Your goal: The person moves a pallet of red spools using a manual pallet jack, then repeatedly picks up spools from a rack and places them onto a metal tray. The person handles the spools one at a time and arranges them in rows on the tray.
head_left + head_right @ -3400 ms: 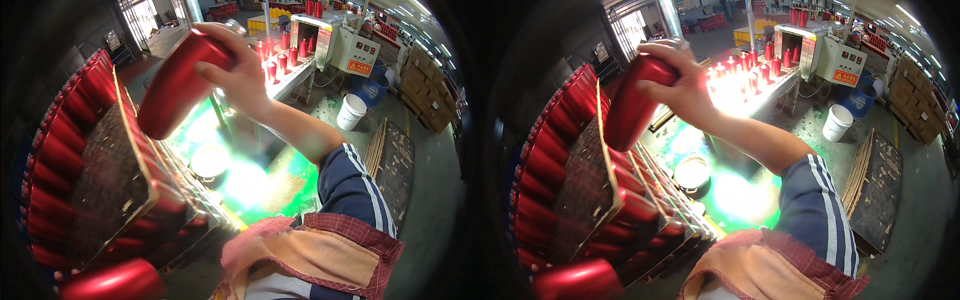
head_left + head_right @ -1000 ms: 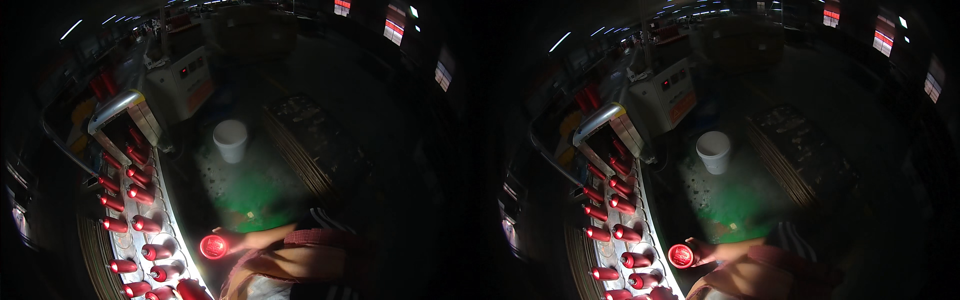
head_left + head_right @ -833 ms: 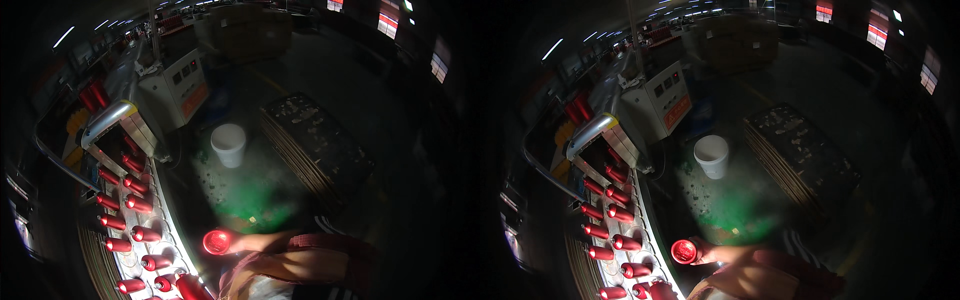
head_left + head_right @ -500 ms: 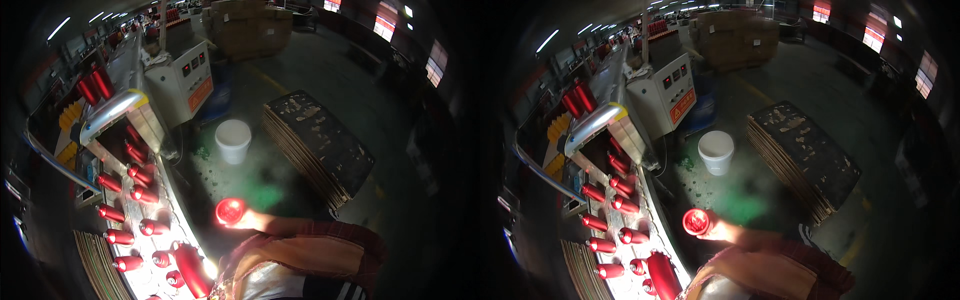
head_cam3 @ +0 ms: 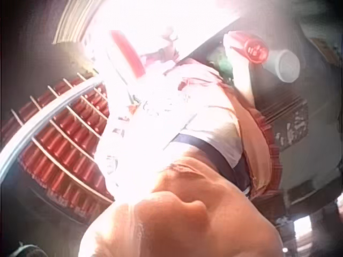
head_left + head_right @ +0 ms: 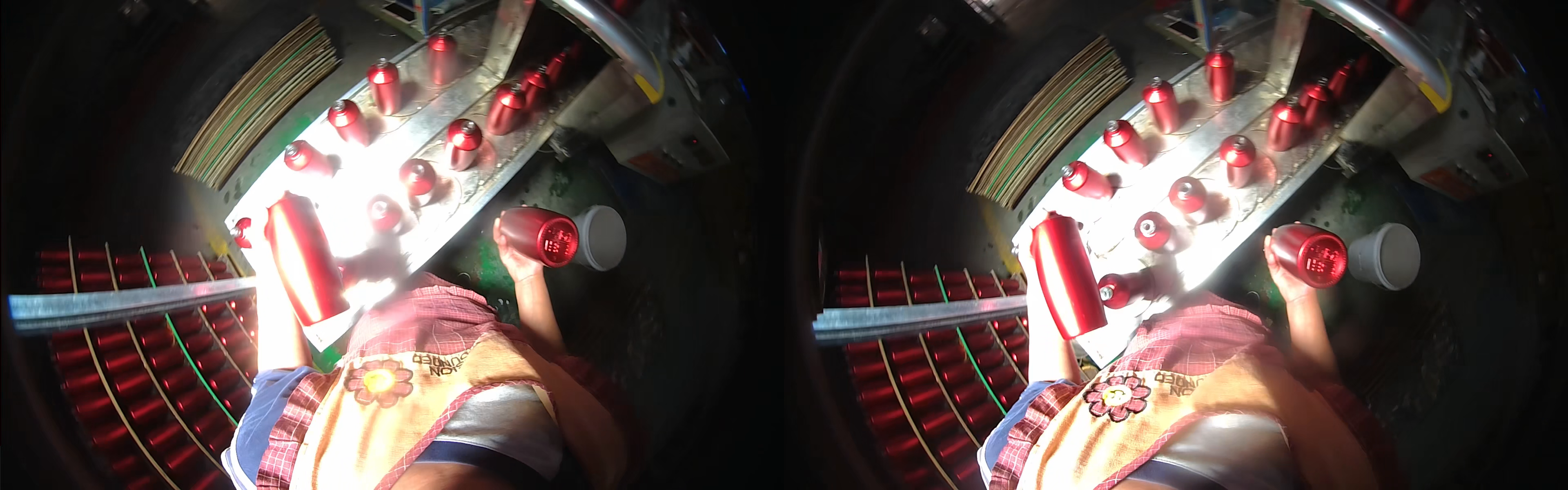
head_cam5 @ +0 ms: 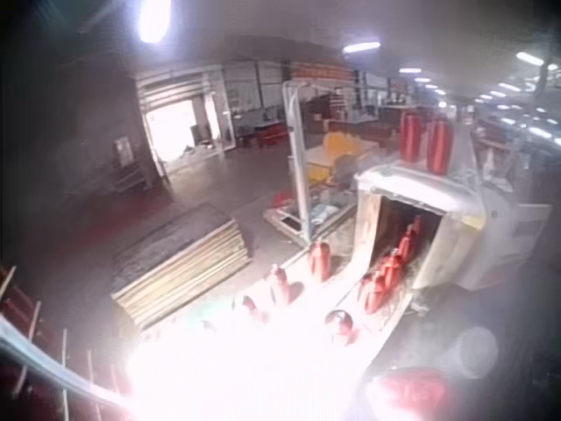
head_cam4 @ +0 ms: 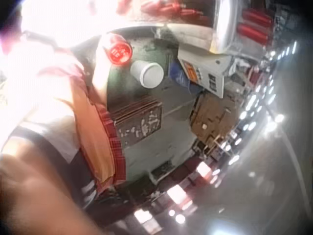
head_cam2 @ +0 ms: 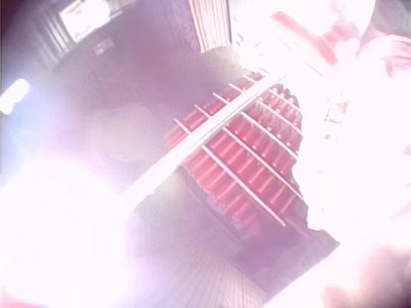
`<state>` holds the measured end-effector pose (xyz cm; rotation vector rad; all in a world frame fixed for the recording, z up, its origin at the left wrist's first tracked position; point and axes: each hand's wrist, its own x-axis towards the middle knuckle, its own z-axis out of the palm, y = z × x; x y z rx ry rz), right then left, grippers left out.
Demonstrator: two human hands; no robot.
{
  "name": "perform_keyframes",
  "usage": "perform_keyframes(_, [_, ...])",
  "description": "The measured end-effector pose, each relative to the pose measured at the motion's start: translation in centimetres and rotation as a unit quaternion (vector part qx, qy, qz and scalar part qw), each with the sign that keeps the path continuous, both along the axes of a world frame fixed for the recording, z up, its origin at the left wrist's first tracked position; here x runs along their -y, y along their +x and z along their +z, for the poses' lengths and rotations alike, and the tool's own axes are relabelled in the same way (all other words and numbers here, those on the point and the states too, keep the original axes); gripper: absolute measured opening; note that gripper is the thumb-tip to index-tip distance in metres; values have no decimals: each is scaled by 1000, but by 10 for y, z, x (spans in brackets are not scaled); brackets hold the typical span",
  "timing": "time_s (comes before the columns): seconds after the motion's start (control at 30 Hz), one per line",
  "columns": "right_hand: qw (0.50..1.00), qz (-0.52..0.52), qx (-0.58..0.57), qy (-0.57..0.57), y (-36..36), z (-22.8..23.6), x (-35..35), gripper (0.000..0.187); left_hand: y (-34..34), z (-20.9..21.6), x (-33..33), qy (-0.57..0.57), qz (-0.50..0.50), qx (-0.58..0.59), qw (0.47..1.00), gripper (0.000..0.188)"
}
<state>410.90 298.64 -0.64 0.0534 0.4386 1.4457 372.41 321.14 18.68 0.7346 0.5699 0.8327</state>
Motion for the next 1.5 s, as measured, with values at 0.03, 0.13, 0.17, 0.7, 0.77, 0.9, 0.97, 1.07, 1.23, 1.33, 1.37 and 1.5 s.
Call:
perform_keyframes(0.03, [999,-16,22,-16,4,-6,-4,49,-22,18,-6,66,63,-15,996,45])
perform_keyframes(0.13, [1000,8,3,30,20,-29,-16,48,-76,65,-23,189,295,-198,916,39])
perform_keyframes(0.17, [998,31,-1,62,26,-37,-19,48,-89,72,-33,217,335,-250,882,36])
perform_keyframes(0.7, [726,-253,617,-167,-18,131,-128,50,-235,-209,-80,326,352,-665,572,32])
perform_keyframes(0.77, [647,-236,719,-97,-54,160,-161,45,-252,-213,-57,308,341,-652,603,34])
perform_keyframes(0.9, [293,-295,908,-51,-143,172,-251,44,-277,-200,-13,278,297,-612,678,36])
perform_keyframes(0.97, [265,-294,918,-10,-167,177,-275,44,-283,-194,9,273,290,-590,702,33])
perform_keyframes(1.07, [235,-299,925,-7,-179,192,-274,44,-295,-202,39,267,297,-574,715,28])
perform_keyframes(1.23, [150,-325,931,-66,-169,206,-274,41,-320,-231,75,241,355,-468,773,30])
perform_keyframes(1.33, [118,-345,925,-109,-176,188,-322,39,-340,-235,92,277,343,-512,738,31])
perform_keyframes(1.37, [76,-371,918,-123,-182,178,-341,40,-348,-235,98,294,337,-521,727,33])
perform_keyframes(1.5, [57,-323,929,-169,-223,127,-411,38,-382,-220,112,289,316,-518,740,35])
